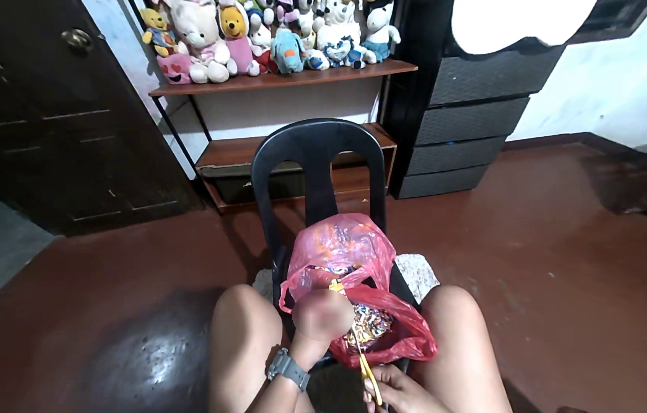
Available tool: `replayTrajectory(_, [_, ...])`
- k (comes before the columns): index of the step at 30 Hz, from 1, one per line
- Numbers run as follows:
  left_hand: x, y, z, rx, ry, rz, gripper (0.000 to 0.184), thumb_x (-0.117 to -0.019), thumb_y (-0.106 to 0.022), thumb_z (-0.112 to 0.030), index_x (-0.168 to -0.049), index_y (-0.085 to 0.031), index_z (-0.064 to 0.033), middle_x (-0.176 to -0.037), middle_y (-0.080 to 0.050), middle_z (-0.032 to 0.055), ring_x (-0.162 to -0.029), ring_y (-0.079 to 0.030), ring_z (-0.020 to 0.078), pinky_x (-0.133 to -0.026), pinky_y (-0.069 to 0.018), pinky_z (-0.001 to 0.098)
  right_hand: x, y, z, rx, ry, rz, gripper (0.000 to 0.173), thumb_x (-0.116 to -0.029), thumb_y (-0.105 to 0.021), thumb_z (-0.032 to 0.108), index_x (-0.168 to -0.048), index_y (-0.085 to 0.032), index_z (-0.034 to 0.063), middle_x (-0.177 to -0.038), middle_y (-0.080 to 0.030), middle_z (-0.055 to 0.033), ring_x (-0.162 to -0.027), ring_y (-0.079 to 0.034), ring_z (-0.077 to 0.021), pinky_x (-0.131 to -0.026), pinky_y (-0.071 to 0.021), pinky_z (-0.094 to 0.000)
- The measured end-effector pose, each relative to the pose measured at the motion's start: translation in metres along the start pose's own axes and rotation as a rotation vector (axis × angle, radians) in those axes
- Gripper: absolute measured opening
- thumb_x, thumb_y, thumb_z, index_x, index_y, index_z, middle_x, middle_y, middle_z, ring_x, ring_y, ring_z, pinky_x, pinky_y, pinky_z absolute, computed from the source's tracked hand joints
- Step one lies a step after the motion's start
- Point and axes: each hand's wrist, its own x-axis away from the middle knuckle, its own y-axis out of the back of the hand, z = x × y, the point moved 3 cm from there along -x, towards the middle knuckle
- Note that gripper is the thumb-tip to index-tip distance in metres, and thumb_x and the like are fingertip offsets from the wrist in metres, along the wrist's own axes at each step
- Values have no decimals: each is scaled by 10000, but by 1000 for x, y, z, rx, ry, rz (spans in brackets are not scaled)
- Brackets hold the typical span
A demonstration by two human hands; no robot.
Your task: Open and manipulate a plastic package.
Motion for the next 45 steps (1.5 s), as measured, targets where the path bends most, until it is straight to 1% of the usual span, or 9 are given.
replayTrajectory(5, [2, -6, 5, 7, 5, 40, 521, -806, -779, -15, -1307, -644, 21, -1331, -650, 154, -984, -737, 202, -875, -635, 373, 1, -2, 4, -13, -1, -9, 299, -1062, -522, 302, -902, -671, 98, -816, -668, 37, -617, -551, -17, -529, -439, -201])
replayTrajectory(10, [3, -7, 3, 12, 14, 44, 525, -807, -780, -10, -1312, -641, 21, -1338, -644, 159, -1003, -733, 207, -879, -635, 370, 0, 0, 2, -1, -4, -13, 319, -1066, -512, 309, -893, -676, 97, -814, -671, 36, -611, -550, -20, -524, -436, -205])
replayTrajectory(13, [4, -7, 4, 20, 12, 37, 524, -803, -776, -3, -1308, -640, 26, -1332, -647, 163, -985, -736, 207, -871, -636, 369, 0, -1, 0, 2, 0, -14, 333, -1066, -518, 326, -890, -681, 95, -806, -667, 33, -609, -548, -24, -522, -435, -208])
replayTrajectory(19, [5, -8, 4, 24, 10, 35, 528, -805, -772, 3, -1314, -635, 28, -1328, -650, 161, -948, -740, 193, -848, -637, 355, 0, 0, 0, 13, -11, -21, 335, -1067, -519, 318, -872, -679, 97, -806, -673, 33, -598, -544, -21, -515, -428, -206])
replayTrajectory(25, [4, -8, 4, 24, -6, 34, 517, -811, -781, -10, -1306, -639, 28, -1317, -654, 162, -953, -741, 204, -852, -641, 370, 0, 1, 0, 13, -4, -25, 321, -1066, -521, 302, -887, -682, 91, -807, -672, 31, -601, -545, -23, -520, -435, -208])
replayTrajectory(33, [4, -8, 6, 29, -1, 31, 520, -805, -783, -7, -1304, -641, 29, -1321, -651, 166, -948, -743, 205, -848, -642, 369, 0, 0, -2, 10, -2, -21, 327, -1062, -538, 316, -857, -671, 98, -793, -665, 30, -594, -539, -25, -517, -426, -208])
replayTrajectory(41, [2, -6, 6, 23, -2, 17, 516, -802, -783, -8, -1299, -648, 23, -1321, -651, 155, -1004, -730, 205, -869, -636, 368, 2, -1, 5, 40, -14, -60, 282, -1041, -587, 258, -833, -670, 87, -746, -651, 34, -577, -528, -17, -519, -421, -203])
replayTrajectory(45, [1, -6, 6, 33, 2, 29, 516, -800, -781, -3, -1298, -648, 26, -1313, -655, 158, -980, -733, 201, -866, -635, 364, 1, 0, 4, 37, -7, -72, 286, -1039, -595, 255, -823, -665, 83, -741, -649, 32, -573, -518, -16, -520, -413, -202])
